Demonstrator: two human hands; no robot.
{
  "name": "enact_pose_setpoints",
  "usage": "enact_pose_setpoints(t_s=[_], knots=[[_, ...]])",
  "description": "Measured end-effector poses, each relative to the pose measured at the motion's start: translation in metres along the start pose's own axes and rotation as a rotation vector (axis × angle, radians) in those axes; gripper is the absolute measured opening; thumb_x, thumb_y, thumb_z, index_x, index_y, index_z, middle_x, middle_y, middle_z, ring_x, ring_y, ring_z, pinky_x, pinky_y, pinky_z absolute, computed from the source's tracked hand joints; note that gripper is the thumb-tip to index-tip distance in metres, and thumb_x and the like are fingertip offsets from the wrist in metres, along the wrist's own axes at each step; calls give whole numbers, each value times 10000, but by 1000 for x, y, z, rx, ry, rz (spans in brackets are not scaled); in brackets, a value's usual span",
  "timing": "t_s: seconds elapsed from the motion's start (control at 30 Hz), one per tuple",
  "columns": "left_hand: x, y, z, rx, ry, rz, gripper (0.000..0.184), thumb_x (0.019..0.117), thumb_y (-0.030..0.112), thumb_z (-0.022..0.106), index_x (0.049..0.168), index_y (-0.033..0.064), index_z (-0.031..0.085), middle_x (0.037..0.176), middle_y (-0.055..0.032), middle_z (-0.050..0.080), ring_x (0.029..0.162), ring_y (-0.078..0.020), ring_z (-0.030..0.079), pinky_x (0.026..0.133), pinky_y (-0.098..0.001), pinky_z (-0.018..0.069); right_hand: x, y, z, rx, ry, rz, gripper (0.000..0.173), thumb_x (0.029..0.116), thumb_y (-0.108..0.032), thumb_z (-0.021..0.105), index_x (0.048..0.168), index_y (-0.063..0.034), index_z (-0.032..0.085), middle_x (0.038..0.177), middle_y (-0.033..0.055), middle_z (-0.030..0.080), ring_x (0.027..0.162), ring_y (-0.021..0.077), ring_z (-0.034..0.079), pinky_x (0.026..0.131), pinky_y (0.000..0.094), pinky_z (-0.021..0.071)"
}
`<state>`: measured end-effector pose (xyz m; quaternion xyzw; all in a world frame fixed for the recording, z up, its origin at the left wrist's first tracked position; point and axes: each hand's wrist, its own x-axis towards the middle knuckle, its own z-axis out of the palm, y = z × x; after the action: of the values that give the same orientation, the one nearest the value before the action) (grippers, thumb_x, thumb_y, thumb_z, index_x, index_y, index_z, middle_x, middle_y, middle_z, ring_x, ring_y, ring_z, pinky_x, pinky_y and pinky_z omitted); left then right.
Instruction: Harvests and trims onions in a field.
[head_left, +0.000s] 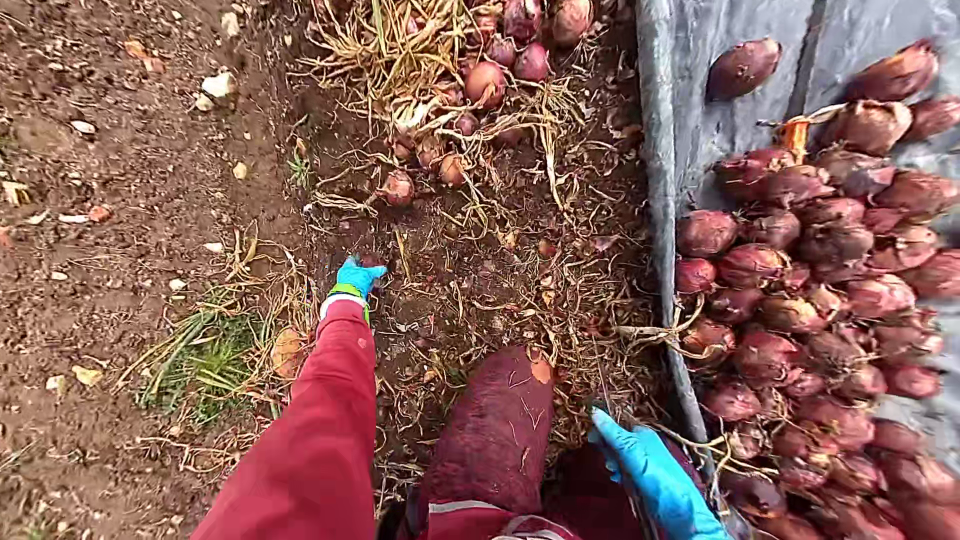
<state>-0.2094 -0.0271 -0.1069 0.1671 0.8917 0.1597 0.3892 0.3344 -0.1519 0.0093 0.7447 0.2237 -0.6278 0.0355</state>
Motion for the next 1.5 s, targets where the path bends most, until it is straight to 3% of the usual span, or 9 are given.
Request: enact_pose_setpoints(t_s=[0.13, 0.23, 0.37, 0.43, 0.6, 0.8, 1.0, 1.37, 1.5], knots=[[15, 3, 62, -344, 135, -166, 1069, 644, -19, 911, 1555, 61, 357, 1396, -277, 568, 1171, -422, 647, 888, -589, 602, -5, 0, 2, -9, 81, 3, 449, 905, -267, 730, 1318, -112, 647, 780, 97, 695, 544, 209, 629, 509, 390, 558], [-12, 2, 67, -313, 122, -154, 878, 744, 140, 892, 1499, 68, 449, 1304, -258, 627, 1065, -409, 681, 825, -596, 602, -12, -5, 3, 155, 30, -82, 331, 1024, -122, 552, 1345, -79, 623, 953, 111, 766, 601, 232, 692, 553, 379, 603], [-107, 46, 46, -61, -225, 80, 569, 892, 400, 822, 1308, 63, 630, 1109, -173, 708, 864, -285, 682, 738, -507, 575, -14, -27, 17, 169, -92, -167, 474, 1107, -413, 394, 1211, -70, 705, 739, 105, 695, 489, 214, 601, 456, 367, 545], [-166, 76, 37, 112, -379, 354, 555, 848, 397, 864, 1272, 94, 674, 1117, -86, 756, 1022, -195, 731, 960, -476, 594, -16, -42, 28, 156, -218, -237, 674, 1091, -545, 258, 1129, -50, 715, 647, 81, 632, 474, 195, 574, 459, 362, 535], [-300, 111, 27, 678, -678, 933, 597, 786, 710, 773, 1026, 164, 739, 884, -26, 736, 856, -204, 720, 813, -537, 599, -60, -70, 47, 237, -257, -681, 906, 813, -926, 384, 857, -68, 675, 621, 54, 629, 496, 174, 608, 496, 346, 561], [-350, 111, 2, 878, -484, 1043, 615, 769, 765, 747, 964, 182, 732, 808, -16, 719, 785, -214, 710, 745, -546, 587, -109, -30, 22, 166, -112, -721, 776, 1038, -682, 263, 875, -71, 712, 587, 73, 598, 453, 178, 554, 452, 347, 507], [-441, 99, 43, 1148, -789, 1173, 373, 1058, 481, 520, 1021, 173, 727, 934, -59, 724, 922, -265, 705, 829, -579, 558, -119, 10, 0, -75, -143, -782, 897, 878, -899, 234, 814, -122, 676, 627, 26, 622, 510, 152, 586, 505, 352, 517], [-85, 164, -6, 566, 89, 453, 398, 967, 439, 666, 1257, 174, 728, 1184, -157, 740, 1154, -382, 684, 998, -691, 494, -40, 29, -13, 451, 64, -380, 888, 1041, -650, 52, 1075, -30, 686, 605, 79, 607, 452, 209, 578, 431, 400, 543], [9, 175, 33, 390, 75, 304, 834, 733, 295, 917, 1442, 56, 547, 1302, -252, 660, 1215, -427, 645, 1036, -664, 502, -38, 18, 11, 417, -7, -217, 842, 1073, -574, 48, 991, -6, 664, 608, 98, 633, 466, 214, 602, 458, 391, 556]])
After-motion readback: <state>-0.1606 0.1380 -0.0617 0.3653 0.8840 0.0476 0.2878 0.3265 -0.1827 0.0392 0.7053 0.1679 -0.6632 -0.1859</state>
